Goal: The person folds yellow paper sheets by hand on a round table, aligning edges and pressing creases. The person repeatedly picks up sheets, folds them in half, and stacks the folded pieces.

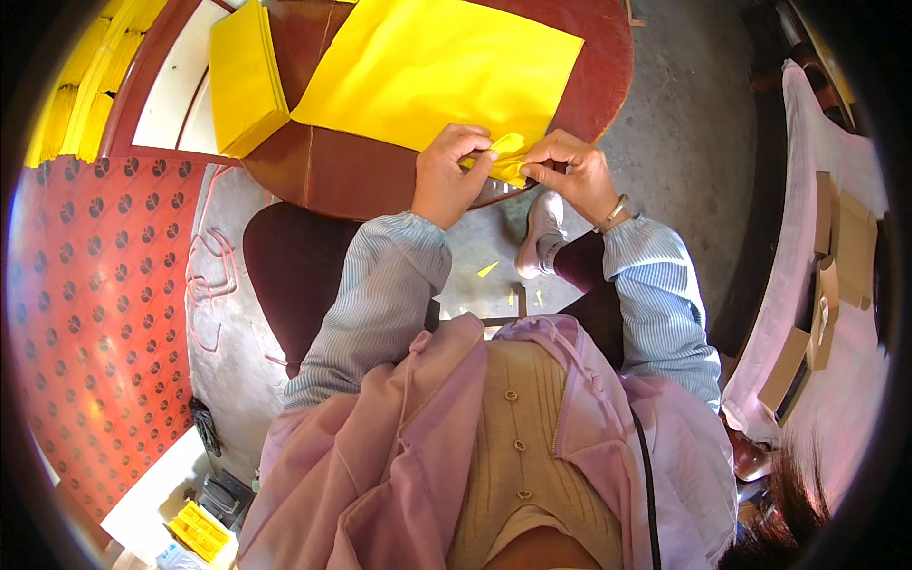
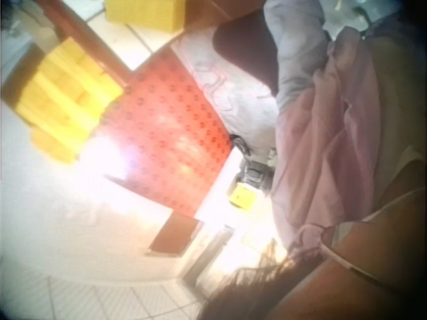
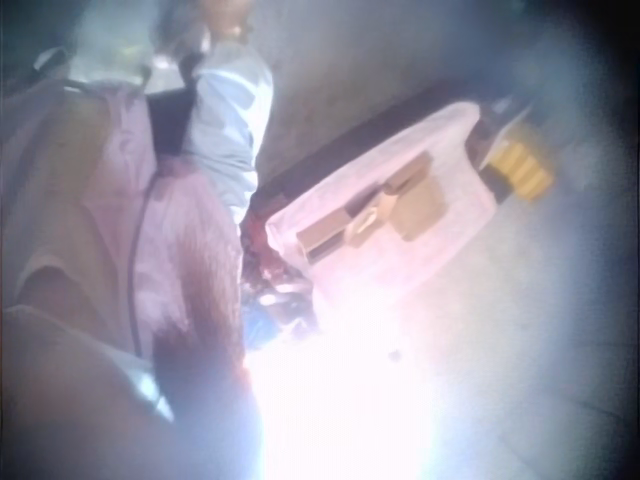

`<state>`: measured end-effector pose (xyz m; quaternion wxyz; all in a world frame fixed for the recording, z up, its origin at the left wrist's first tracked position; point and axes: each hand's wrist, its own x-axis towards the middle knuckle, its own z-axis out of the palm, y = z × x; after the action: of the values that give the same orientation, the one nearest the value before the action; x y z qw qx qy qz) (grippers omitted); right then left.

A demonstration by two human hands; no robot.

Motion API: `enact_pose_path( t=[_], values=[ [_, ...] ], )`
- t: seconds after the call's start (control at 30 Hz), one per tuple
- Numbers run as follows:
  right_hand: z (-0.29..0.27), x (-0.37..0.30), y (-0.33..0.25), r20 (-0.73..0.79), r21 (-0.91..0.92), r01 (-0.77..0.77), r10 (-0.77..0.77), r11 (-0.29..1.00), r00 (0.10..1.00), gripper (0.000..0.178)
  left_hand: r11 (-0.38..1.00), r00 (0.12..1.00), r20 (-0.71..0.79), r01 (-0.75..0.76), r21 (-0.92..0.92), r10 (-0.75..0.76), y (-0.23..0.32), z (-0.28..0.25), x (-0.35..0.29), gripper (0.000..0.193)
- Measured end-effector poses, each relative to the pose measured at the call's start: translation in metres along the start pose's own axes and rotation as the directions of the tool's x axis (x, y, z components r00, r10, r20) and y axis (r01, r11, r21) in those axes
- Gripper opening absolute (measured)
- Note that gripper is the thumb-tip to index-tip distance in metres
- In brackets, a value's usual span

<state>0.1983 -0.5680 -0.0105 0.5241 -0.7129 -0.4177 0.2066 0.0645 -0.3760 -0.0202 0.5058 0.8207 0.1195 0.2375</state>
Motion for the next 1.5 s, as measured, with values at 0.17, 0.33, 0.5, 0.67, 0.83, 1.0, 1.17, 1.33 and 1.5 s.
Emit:
enact_pose_path(
  t=[0.17,0.33,0.5,0.67,0.83,1.0,1.17,1.33,1.5],
  values=[
    [0.003,0.005,0.002,-0.001,0.139,-0.059,0.059,0.989,0.998,0.011,0.997,0.996,0.050,-0.080,-0.003,0.080,0.001,-0.006,-0.001,0.022],
    [0.004,0.003,0.003,-0.037,0.057,-0.046,0.049,0.997,0.998,0.018,0.999,0.999,0.032,-0.037,0.021,0.037,0.001,-0.001,-0.002,0.022],
    [0.008,-0.001,-0.003,-0.101,0.005,-0.006,0.007,1.000,0.995,0.020,0.994,0.996,-0.044,0.080,-0.069,-0.083,-0.004,0.005,0.001,0.020],
    [0.006,-0.002,-0.002,-0.061,-0.046,0.070,-0.073,0.997,0.996,0.013,0.993,0.995,-0.061,0.068,-0.098,-0.074,-0.007,0.007,0.002,0.018],
    [0.004,0.001,0.003,-0.025,0.032,0.004,-0.003,0.999,1.000,0.013,0.991,0.996,0.016,0.090,-0.102,-0.089,-0.010,0.001,0.003,0.017],
    [0.005,0.000,0.005,-0.047,-0.006,0.005,-0.006,1.000,0.999,0.012,0.988,0.992,0.120,0.056,-0.143,-0.039,-0.011,-0.006,0.000,0.025],
    [0.007,0.002,0.006,-0.069,-0.008,-0.007,0.007,1.000,0.998,0.012,0.991,0.994,0.113,0.016,-0.131,-0.001,-0.009,-0.007,0.000,0.026],
    [0.012,0.000,-0.001,-0.126,0.023,0.002,0.001,1.000,0.992,0.013,0.995,0.998,0.006,0.055,-0.087,-0.055,-0.009,0.003,-0.001,0.018],
    [0.011,0.000,-0.005,-0.120,-0.070,0.058,-0.066,0.996,0.991,0.011,0.986,0.995,-0.020,0.099,-0.137,-0.103,-0.010,0.006,0.000,0.013]
  ],
)
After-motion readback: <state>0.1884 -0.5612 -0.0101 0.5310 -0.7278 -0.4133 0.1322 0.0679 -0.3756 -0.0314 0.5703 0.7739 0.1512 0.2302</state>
